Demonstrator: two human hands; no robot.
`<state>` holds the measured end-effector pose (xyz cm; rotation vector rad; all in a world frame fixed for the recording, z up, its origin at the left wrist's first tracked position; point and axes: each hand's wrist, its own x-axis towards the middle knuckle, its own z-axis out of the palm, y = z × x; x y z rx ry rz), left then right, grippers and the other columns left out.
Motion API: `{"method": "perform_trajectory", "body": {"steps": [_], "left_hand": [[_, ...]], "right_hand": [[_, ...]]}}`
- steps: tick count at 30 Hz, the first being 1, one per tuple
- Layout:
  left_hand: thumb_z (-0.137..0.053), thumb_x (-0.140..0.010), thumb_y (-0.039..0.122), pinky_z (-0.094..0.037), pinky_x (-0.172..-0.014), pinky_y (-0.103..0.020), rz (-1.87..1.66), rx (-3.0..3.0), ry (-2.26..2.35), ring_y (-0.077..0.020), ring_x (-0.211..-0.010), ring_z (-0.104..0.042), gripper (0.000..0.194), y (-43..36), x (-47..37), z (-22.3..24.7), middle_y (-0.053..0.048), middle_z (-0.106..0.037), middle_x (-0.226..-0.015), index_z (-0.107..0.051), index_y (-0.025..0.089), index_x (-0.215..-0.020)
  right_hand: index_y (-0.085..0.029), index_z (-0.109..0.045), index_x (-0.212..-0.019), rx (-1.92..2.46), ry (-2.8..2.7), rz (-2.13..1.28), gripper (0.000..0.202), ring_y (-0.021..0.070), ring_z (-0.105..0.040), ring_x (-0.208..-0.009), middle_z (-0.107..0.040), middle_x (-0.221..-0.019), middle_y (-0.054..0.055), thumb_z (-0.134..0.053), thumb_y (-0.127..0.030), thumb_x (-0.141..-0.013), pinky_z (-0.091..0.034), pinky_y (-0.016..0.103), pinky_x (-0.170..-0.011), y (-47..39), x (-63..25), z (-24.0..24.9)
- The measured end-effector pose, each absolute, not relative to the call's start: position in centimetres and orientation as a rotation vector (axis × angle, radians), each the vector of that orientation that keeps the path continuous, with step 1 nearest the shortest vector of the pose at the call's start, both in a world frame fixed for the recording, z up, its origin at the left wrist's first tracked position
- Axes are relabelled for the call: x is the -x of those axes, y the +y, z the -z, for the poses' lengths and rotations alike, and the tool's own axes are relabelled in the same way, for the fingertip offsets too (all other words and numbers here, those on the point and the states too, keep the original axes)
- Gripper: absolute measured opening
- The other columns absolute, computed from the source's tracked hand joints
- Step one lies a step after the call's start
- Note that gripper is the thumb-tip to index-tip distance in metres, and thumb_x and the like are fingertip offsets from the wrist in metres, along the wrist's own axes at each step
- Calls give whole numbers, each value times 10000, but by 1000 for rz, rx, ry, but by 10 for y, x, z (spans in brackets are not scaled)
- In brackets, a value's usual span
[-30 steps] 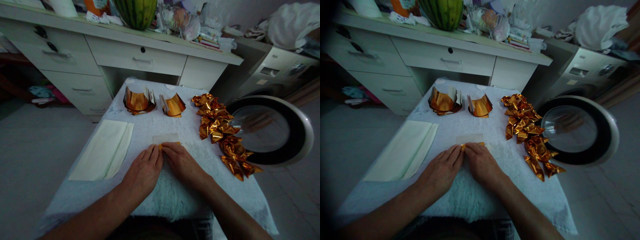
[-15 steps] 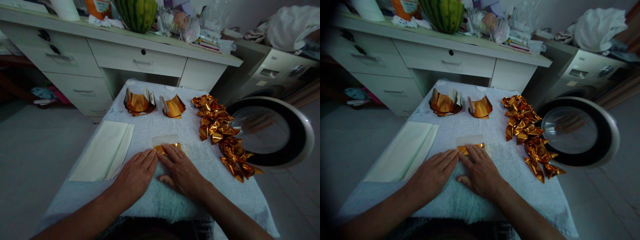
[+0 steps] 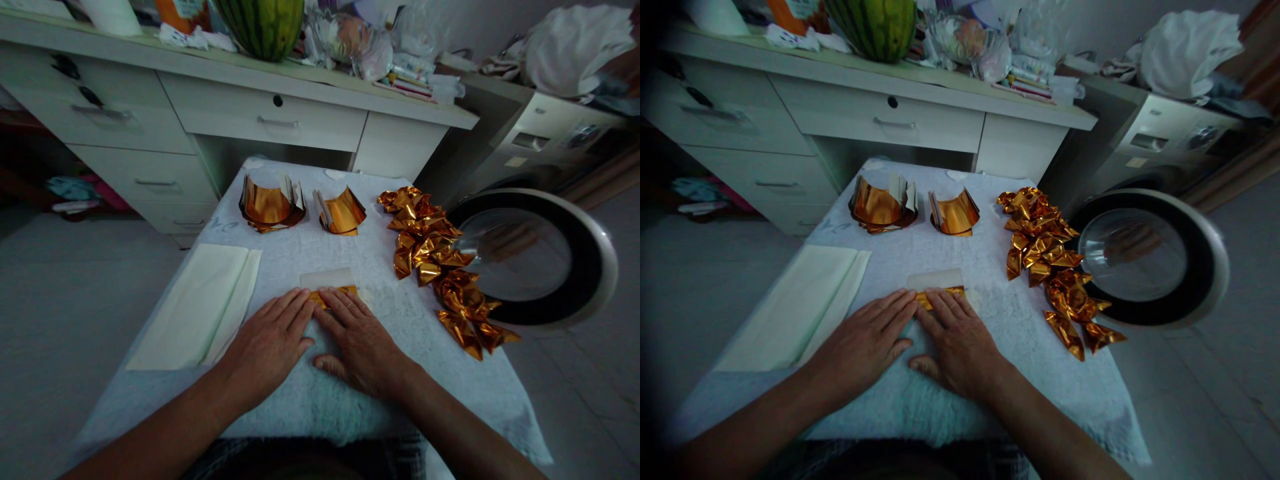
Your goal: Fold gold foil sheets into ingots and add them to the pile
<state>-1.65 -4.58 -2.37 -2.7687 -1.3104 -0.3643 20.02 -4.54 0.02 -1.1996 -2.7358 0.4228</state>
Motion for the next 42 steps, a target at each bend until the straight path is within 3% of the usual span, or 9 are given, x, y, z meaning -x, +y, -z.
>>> {"method": "perform_trajectory", "body": {"steps": [8, 19, 24, 28, 31, 34, 36, 39, 42], "left_hand": [[-561, -923, 406, -404, -1096, -475, 193, 2789, -1260, -341, -1367, -454, 566, -47, 18, 18, -229, -468, -1478, -516, 49, -1361], [-601, -891, 512, -400, -1092, -464, 72, 2795, -1190, -356, -1372, -443, 675, -46, 19, 13, -246, -435, -1494, -519, 42, -1369], [-586, -898, 532, -354, -1123, -463, 105, 2832, -1208, -351, -1401, -400, 675, -47, 22, 14, -232, -421, -1511, -496, 79, -1390], [-625, -871, 545, -347, -1119, -478, 93, 2873, -1229, -363, -1421, -364, 680, -48, 21, 11, -225, -360, -1549, -455, 184, -1422], [-679, -833, 536, -365, -1106, -487, 63, 2878, -1234, -379, -1412, -373, 718, -48, 20, 7, -242, -366, -1539, -446, 196, -1421], [-693, -833, 504, -371, -1102, -497, 91, 2875, -1235, -385, -1404, -383, 688, -48, 19, 4, -242, -397, -1520, -468, 189, -1402], [-693, -839, 484, -383, -1093, -504, 105, 2880, -1241, -386, -1392, -402, 658, -48, 18, 3, -241, -416, -1508, -483, 186, -1387], [-708, -830, 467, -400, -1077, -518, 115, 2880, -1257, -398, -1378, -419, 650, -49, 16, 3, -247, -427, -1498, -497, 185, -1376], [-709, -828, 466, -394, -1083, -525, 133, 2876, -1267, -401, -1383, -411, 648, -49, 15, 4, -244, -440, -1491, -505, 181, -1373]], "right_hand": [[-183, -255, -1551, 1173, -2808, -347, 787, 273, -186, -1502, -235, -1619, 100, -360, -672, -944, -190, 490, -1222, -43, -218, -1], [-222, -293, -1542, 1253, -2894, -115, 713, 352, -271, -1462, -271, -1607, 80, -358, -633, -963, -291, 556, -1144, -39, -263, -7], [-258, -288, -1542, 1253, -2888, -56, 702, 351, -274, -1459, -289, -1603, 49, -375, -634, -956, -300, 541, -1140, -39, -268, -3], [-233, -280, -1545, 1273, -2888, -39, 707, 359, -273, -1456, -280, -1607, 60, -372, -622, -962, -314, 549, -1131, -40, -274, -4], [-199, -312, -1532, 1295, -2867, -46, 703, 373, -300, -1437, -329, -1586, 89, -407, -598, -961, -344, 566, -1106, -41, -282, -10], [-161, -497, -1417, 1309, -2756, -82, 597, 370, -393, -1371, -458, -1501, 143, -493, -531, -949, -394, 558, -1065, -41, -281, -21], [-159, -628, -1248, 1343, -2589, -129, 371, 326, -514, -1237, -579, -1356, 161, -521, -366, -959, -437, 527, -1021, -38, -268, -27], [-197, -654, -1140, 1222, -2458, -348, 256, 238, -587, -1066, -662, -1149, 110, -479, -170, -955, -490, 429, -944, -30, -234, -31], [-175, -659, -1006, 1223, -2484, -496, 216, 203, -593, -971, -660, -1014, 87, -470, -101, -934, -492, 358, -887, -17, -199, -25]]}}
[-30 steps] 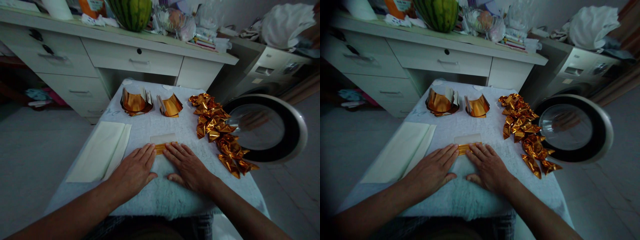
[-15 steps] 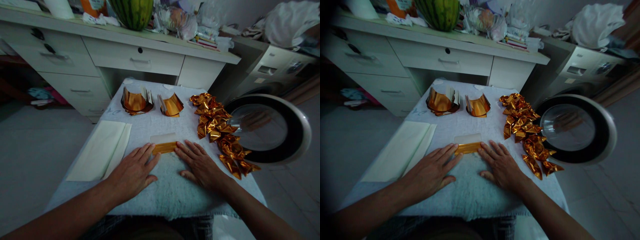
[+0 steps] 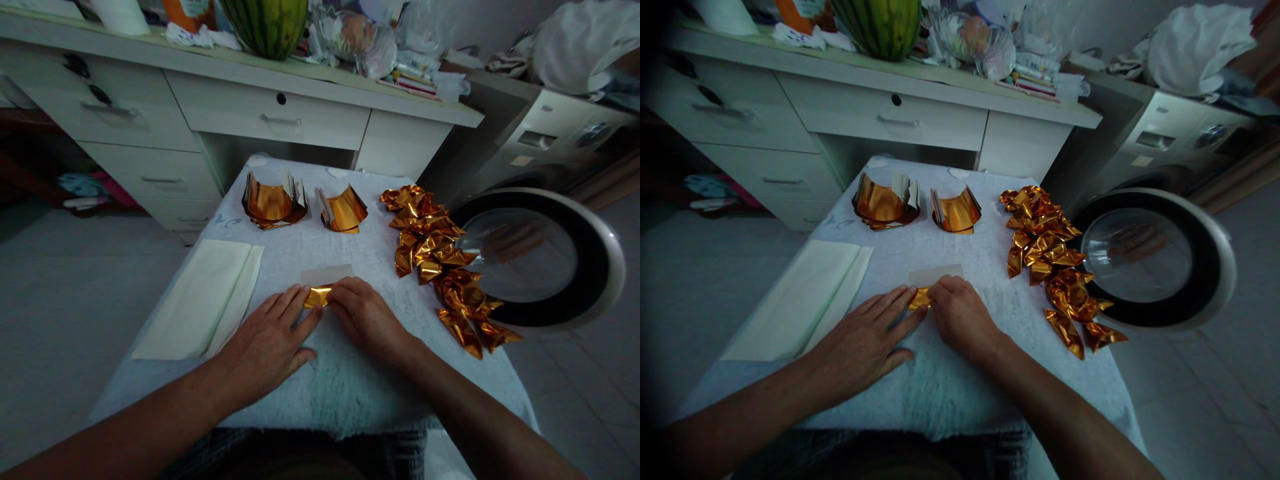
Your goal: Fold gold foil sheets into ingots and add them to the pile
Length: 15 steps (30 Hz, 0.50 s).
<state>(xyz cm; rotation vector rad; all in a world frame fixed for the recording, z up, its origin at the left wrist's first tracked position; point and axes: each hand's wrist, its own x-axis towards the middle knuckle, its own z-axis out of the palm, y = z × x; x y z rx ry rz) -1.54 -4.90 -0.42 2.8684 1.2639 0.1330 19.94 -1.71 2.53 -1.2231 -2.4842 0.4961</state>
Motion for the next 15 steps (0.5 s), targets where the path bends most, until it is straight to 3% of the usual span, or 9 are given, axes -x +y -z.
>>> {"method": "perform_trajectory", "body": {"steps": [4, 8, 15], "left_hand": [[-666, -853, 495, -382, -1101, -511, -162, -2886, 1265, -384, -1388, -411, 630, -49, 18, 7, -238, -447, -1488, -518, 159, -1366], [-582, -911, 492, -396, -1097, -488, -228, -2930, 1243, -362, -1349, -468, 567, -52, 25, 13, -233, -519, -1430, -553, 110, -1328], [-497, -966, 436, -447, -1051, -464, -247, -2967, 1309, -331, -1312, -513, 466, -56, 27, 12, -209, -556, -1402, -590, 95, -1270]], "right_hand": [[-158, -616, -868, 1458, -2417, -509, 100, 194, -560, -876, -615, -910, 71, -532, -114, -898, -468, 337, -836, -5, -177, -12], [-171, -572, -866, 1508, -2369, -430, 29, 202, -527, -860, -588, -905, 65, -557, -167, -890, -435, 341, -799, -5, -173, -4], [-179, -545, -938, 1549, -2409, -273, 162, 249, -495, -884, -583, -964, 104, -575, -329, -884, -413, 388, -785, -11, -166, -3]]}}
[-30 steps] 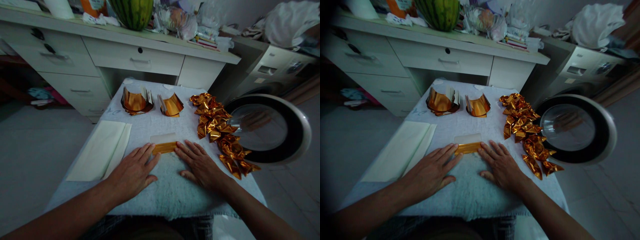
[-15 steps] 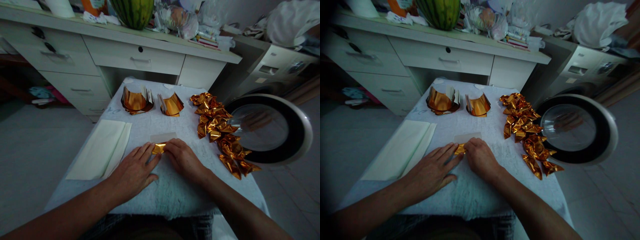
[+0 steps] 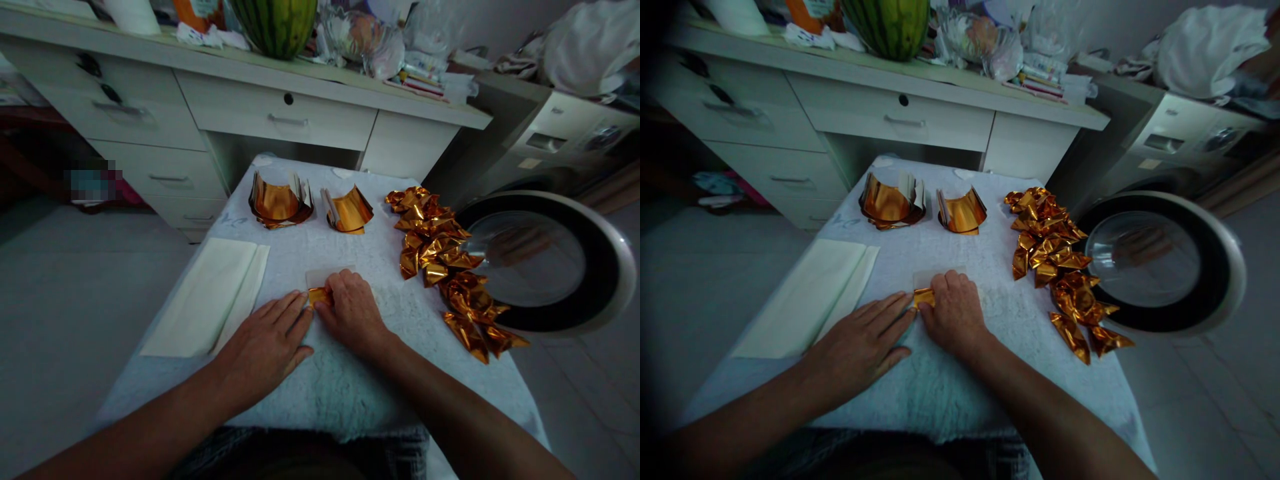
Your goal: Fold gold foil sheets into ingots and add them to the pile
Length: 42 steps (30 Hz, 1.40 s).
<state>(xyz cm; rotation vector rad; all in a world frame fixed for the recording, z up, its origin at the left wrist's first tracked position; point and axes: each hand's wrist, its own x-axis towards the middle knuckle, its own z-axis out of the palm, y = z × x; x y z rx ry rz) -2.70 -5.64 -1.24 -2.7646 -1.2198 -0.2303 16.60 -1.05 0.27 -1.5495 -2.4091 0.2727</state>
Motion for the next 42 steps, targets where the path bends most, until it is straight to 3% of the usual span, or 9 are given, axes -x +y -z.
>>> {"method": "perform_trajectory", "body": {"steps": [4, 9, 17, 26, 30, 34, 42], "left_hand": [[-512, -965, 394, -397, -1103, -440, 285, 2778, -1173, -299, -1388, -423, 398, -53, 22, 8, -169, -510, -1461, -607, 118, -1235], [-544, -953, 382, -369, -1120, -471, 308, 2820, -1159, -299, -1378, -437, 324, -47, 18, 6, -166, -589, -1376, -635, 139, -1147], [-616, -912, 350, -424, -1087, -469, 274, 2913, -1148, -324, -1289, -532, 313, -45, 20, 7, -207, -590, -1352, -633, 111, -1113], [-497, -967, 354, -445, -1055, -473, 314, 2907, -1185, -311, -1274, -537, 304, -47, 19, 5, -194, -588, -1359, -635, 123, -1109], [-563, -934, 324, -466, -1008, -466, 299, 2906, -1203, -305, -1201, -564, 300, -42, 12, -2, -155, -625, -1290, -605, 142, -1168], [-632, -890, 287, -516, -836, -445, 213, 2926, -1302, -284, -976, -598, 252, -29, -2, -13, -82, -667, -1039, -622, 171, -1113], [-616, -894, 238, -510, -844, -413, 305, 2922, -1437, -257, -967, -564, 232, -12, -16, -15, -88, -628, -1041, -641, 153, -1109]], "right_hand": [[-171, -535, -1006, 1556, -2394, -339, 158, 251, -507, -901, -583, -979, 99, -549, -258, -874, -421, 391, -799, -11, -166, -5], [-179, -500, -1141, 1479, -2346, -414, 302, 255, -513, -957, -581, -1040, 100, -539, -180, -842, -430, 406, -848, -11, -171, -2], [-200, -474, -1281, 1589, -2312, -358, 461, 272, -511, -968, -548, -1072, 106, -591, -212, -836, -429, 441, -878, -5, -204, -3], [-172, -436, -1337, 1590, -2296, -265, 515, 281, -524, -970, -541, -1063, 122, -573, -226, -843, -447, 441, -861, 2, -251, 3], [-180, -517, -1178, 1450, -2249, -332, 347, 263, -518, -998, -532, -1056, 110, -546, -153, -833, -447, 417, -878, 0, -254, -9], [-187, -600, -965, 1257, -2405, -451, 119, 225, -507, -951, -553, -1000, 76, -599, -176, -847, -419, 355, -838, 0, -241, -28], [-203, -638, -917, 1209, -2710, -324, 115, 210, -494, -914, -608, -943, 38, -579, -140, -840, -329, 351, -792, 14, -223, -24]]}}
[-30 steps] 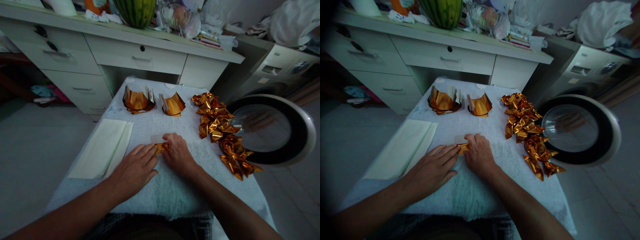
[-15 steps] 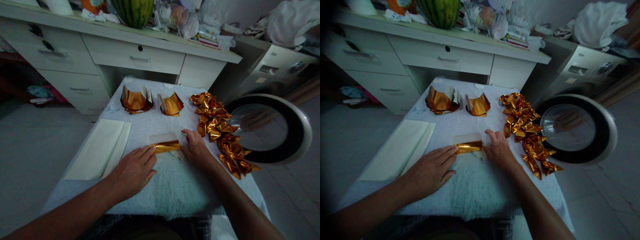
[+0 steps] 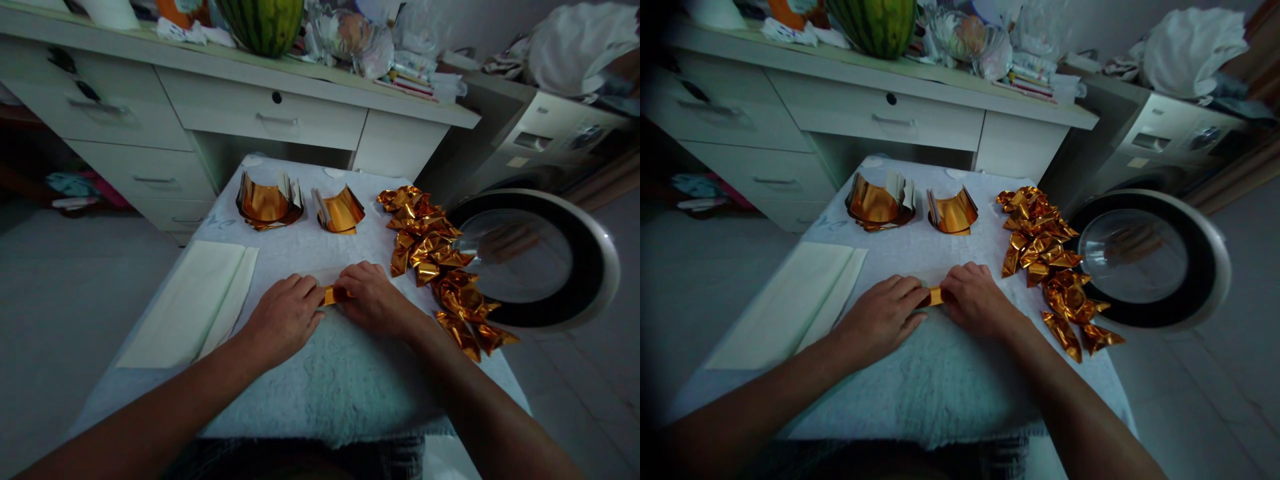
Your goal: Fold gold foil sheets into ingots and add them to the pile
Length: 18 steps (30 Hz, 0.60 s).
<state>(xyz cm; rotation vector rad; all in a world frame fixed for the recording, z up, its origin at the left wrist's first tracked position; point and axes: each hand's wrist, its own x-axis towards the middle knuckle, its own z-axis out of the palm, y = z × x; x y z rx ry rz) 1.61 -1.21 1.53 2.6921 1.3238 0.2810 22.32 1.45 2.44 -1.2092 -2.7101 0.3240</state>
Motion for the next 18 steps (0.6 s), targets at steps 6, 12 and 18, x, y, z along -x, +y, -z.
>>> {"method": "perform_trajectory", "body": {"steps": [6, 12, 18], "left_hand": [[-522, -931, 136, -541, -693, -360, -342, -2834, 1347, -235, -825, -588, 158, -10, -13, -4, -52, -671, -877, -674, 159, -963], [-471, -917, 68, -549, -546, -322, -597, -2969, 1431, -191, -654, -640, 228, -12, -2, 7, -44, -725, -949, -665, 168, -984], [-453, -945, 87, -595, -872, -360, -1063, -2743, 1319, -211, -995, -694, 257, -7, 0, 14, -90, -690, -1166, -622, 171, -1121]], "right_hand": [[-184, -643, -936, 1121, -2596, -283, 123, 205, -511, -915, -630, -921, 45, -563, -135, -855, -337, 362, -835, 15, -226, -10], [-186, -625, -942, 1031, -2429, -210, 136, 220, -514, -916, -646, -972, 67, -618, -119, -824, -357, 361, -809, 19, -230, 5], [-194, -590, -877, 965, -2335, -152, 53, 207, -515, -867, -634, -906, 50, -638, -173, -869, -361, 355, -788, 13, -229, 0]]}}
